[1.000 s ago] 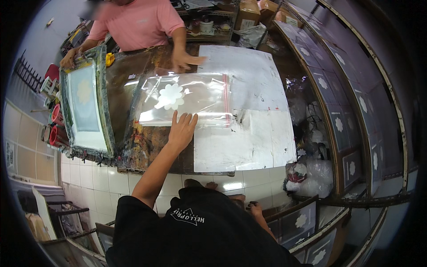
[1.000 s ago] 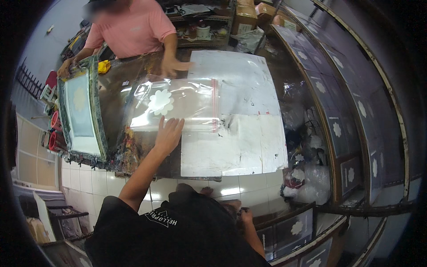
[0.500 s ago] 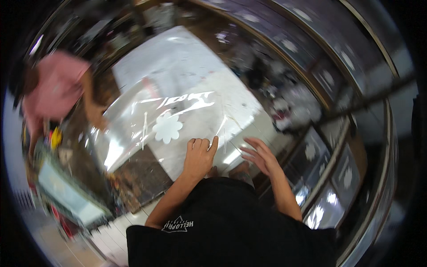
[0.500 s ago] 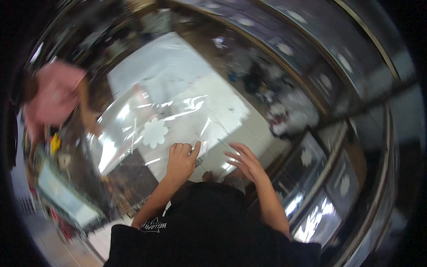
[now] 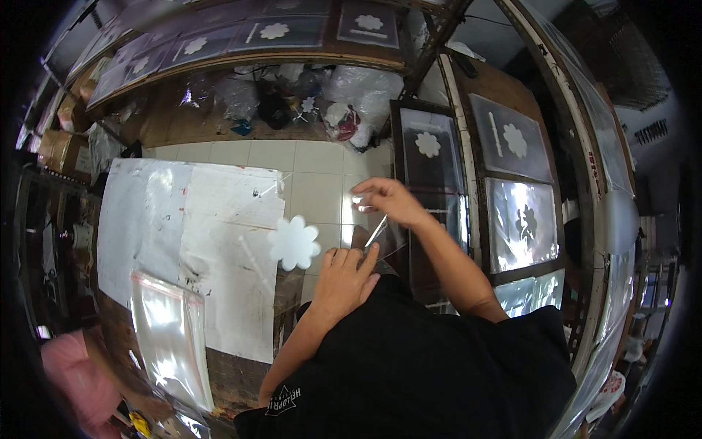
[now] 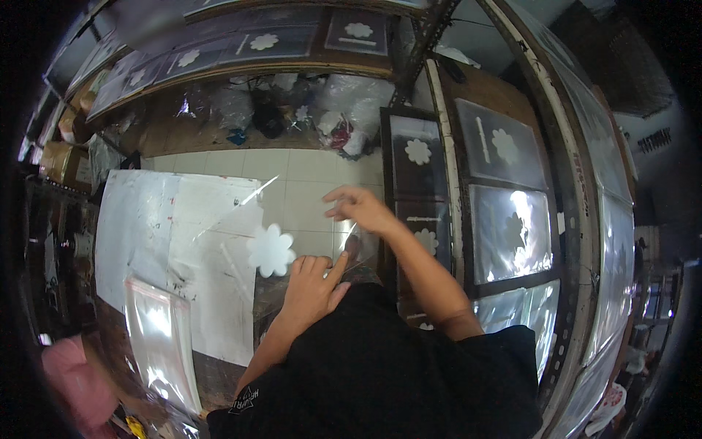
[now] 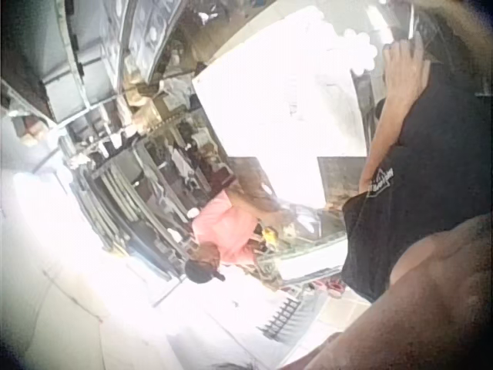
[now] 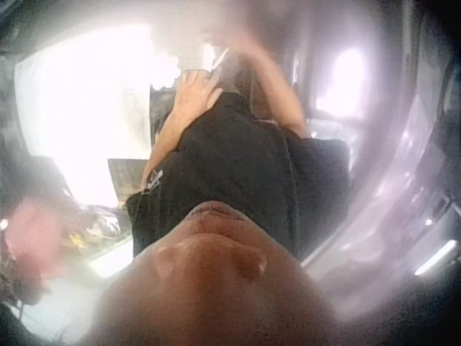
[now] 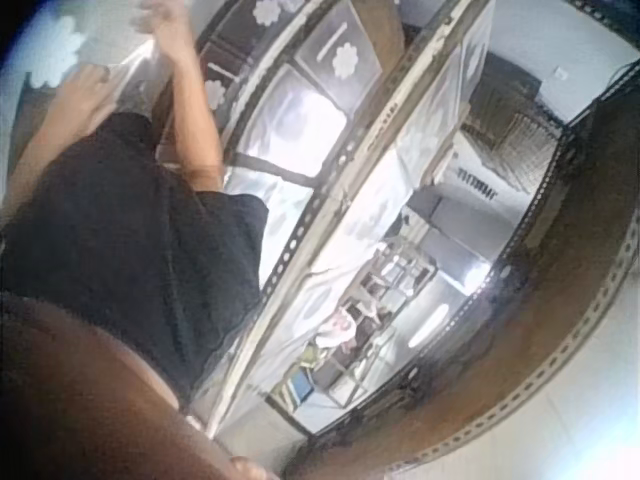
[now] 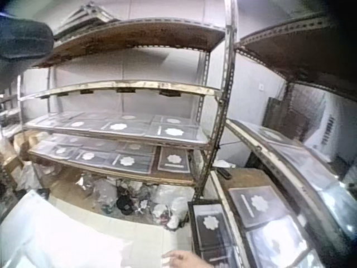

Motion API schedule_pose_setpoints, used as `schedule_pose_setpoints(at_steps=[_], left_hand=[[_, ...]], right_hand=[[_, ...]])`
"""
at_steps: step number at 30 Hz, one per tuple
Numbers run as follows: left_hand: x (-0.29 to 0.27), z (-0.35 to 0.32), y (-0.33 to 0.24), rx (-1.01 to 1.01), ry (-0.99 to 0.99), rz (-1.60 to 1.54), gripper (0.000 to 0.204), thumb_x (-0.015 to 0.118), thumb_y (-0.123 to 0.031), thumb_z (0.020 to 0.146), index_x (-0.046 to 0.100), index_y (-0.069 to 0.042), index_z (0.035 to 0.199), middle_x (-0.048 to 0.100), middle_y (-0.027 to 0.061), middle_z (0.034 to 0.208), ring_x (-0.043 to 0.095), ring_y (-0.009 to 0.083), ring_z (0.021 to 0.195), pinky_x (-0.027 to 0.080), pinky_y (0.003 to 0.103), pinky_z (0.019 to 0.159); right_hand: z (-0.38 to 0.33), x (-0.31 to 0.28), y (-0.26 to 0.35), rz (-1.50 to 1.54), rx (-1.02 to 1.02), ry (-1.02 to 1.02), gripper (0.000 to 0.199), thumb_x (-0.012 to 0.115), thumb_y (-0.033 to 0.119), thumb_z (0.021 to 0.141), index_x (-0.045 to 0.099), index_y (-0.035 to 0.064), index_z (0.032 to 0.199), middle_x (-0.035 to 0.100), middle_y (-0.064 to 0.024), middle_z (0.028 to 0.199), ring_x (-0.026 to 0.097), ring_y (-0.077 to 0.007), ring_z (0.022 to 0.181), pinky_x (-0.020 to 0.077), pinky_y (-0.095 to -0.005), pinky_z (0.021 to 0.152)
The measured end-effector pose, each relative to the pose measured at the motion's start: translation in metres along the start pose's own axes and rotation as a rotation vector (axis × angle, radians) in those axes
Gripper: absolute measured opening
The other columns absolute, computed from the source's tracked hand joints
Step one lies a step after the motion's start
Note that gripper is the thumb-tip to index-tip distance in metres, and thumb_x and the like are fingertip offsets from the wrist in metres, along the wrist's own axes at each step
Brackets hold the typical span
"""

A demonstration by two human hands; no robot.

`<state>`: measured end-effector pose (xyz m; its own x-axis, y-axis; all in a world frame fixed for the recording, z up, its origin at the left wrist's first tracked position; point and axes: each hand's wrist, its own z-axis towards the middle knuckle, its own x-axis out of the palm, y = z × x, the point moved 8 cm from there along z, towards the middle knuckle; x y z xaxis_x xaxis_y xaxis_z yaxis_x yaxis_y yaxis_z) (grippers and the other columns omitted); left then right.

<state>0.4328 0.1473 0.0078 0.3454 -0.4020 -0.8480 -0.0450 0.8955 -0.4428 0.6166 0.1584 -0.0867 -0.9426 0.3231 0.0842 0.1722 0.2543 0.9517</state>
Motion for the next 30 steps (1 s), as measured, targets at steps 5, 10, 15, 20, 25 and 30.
schedule_pose_setpoints(at_steps=[5, 10, 15, 20, 25, 30], left_hand=[[-0.020, -0.012, 0.049, -0.224, -0.152, -0.119, 0.052, 0.074, -0.016, 0.080, 0.061, -0.003, 0.128, 0.060, 0.0146, 0.105, 0.055, 0.0321, 0.096, 0.043, 0.044, 0.087], [-0.038, -0.056, 0.133, -0.516, -0.301, 0.053, 0.055, 0.075, -0.005, 0.080, 0.058, -0.002, 0.133, 0.059, 0.0181, 0.114, 0.055, 0.0351, 0.105, 0.043, 0.047, 0.092], [-0.039, -0.082, 0.179, -0.729, -0.276, 0.194, 0.056, 0.066, -0.004, 0.088, 0.049, -0.002, 0.142, 0.050, 0.0245, 0.135, 0.047, 0.0419, 0.126, 0.038, 0.050, 0.107], [0.005, -0.090, 0.205, -0.760, -0.058, 0.448, 0.059, 0.058, -0.030, 0.098, 0.043, -0.001, 0.147, 0.034, 0.0291, 0.152, 0.035, 0.0470, 0.139, 0.027, 0.058, 0.114], [0.007, -0.078, 0.217, -0.797, 0.059, 0.456, 0.068, 0.048, -0.046, 0.100, 0.038, -0.001, 0.151, 0.029, 0.0307, 0.156, 0.031, 0.0487, 0.142, 0.027, 0.058, 0.116], [0.008, -0.062, 0.208, -0.917, 0.100, 0.474, 0.063, 0.047, -0.043, 0.103, 0.041, 0.002, 0.147, 0.034, 0.0331, 0.151, 0.034, 0.0499, 0.139, 0.032, 0.060, 0.113]], right_hand=[[-0.009, -0.116, 0.026, -0.186, 0.001, -0.256, 0.044, 0.052, -0.003, 0.092, 0.056, 0.0052, 0.135, 0.068, -0.0078, 0.106, 0.071, -0.0169, 0.093, 0.0548, -0.0251, 0.077], [0.009, -0.176, 0.039, -0.262, 0.067, -0.354, 0.061, 0.050, -0.009, 0.082, 0.050, 0.0024, 0.142, 0.058, -0.0128, 0.134, 0.069, -0.0222, 0.102, 0.0539, -0.0318, 0.088], [0.077, -0.208, -0.008, -0.494, 0.027, -0.284, 0.065, 0.053, -0.005, 0.077, 0.051, 0.0033, 0.141, 0.059, -0.0166, 0.138, 0.059, -0.0282, 0.123, 0.0450, -0.0353, 0.104], [0.154, -0.230, -0.070, -0.714, 0.012, -0.212, 0.064, 0.056, -0.004, 0.078, 0.051, 0.0045, 0.142, 0.061, -0.0195, 0.135, 0.059, -0.0291, 0.124, 0.0451, -0.0347, 0.105], [0.167, -0.293, -0.121, -0.247, 0.241, -0.374, 0.064, 0.061, -0.005, 0.080, 0.052, 0.0075, 0.142, 0.055, -0.0145, 0.144, 0.061, -0.0290, 0.121, 0.0509, -0.0324, 0.095], [0.134, -0.406, -0.173, -0.389, 0.229, -0.823, 0.072, 0.071, 0.002, 0.082, 0.045, 0.0108, 0.149, 0.050, -0.0072, 0.147, 0.056, -0.0163, 0.119, 0.0501, -0.0323, 0.087]])
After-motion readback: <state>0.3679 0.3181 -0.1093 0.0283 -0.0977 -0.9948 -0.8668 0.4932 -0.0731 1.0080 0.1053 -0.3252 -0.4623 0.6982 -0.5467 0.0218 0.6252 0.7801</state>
